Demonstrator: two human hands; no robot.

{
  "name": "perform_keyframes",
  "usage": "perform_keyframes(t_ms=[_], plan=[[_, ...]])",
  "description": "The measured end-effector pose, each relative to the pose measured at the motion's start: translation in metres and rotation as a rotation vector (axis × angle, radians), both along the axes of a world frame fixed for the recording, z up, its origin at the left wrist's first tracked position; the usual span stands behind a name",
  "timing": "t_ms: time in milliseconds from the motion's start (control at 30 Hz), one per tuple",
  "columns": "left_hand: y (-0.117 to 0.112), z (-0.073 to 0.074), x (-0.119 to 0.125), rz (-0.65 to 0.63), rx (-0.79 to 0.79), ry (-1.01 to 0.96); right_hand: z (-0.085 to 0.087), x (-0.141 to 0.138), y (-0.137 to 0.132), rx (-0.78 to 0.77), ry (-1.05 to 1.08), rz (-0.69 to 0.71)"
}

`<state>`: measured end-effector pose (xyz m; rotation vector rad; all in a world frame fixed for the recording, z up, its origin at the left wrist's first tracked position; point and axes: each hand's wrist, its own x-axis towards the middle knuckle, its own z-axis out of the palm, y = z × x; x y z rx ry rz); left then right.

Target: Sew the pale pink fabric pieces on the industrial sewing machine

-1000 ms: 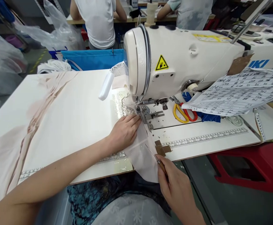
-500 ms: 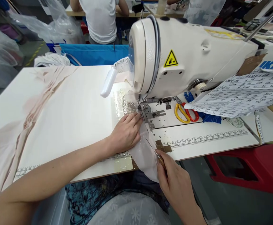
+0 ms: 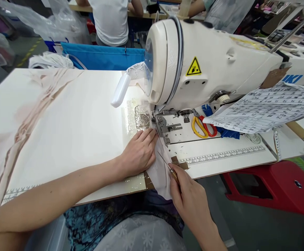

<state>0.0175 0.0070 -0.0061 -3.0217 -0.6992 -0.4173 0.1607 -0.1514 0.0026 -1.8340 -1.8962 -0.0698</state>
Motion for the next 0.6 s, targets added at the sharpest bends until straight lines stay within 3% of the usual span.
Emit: perform_keyframes(t_ms=[600], plan=[[0.007, 0.0, 0.0, 0.002, 0.003, -0.036, 0.006, -0.003, 0.021, -0.01, -0.05, 0.03]])
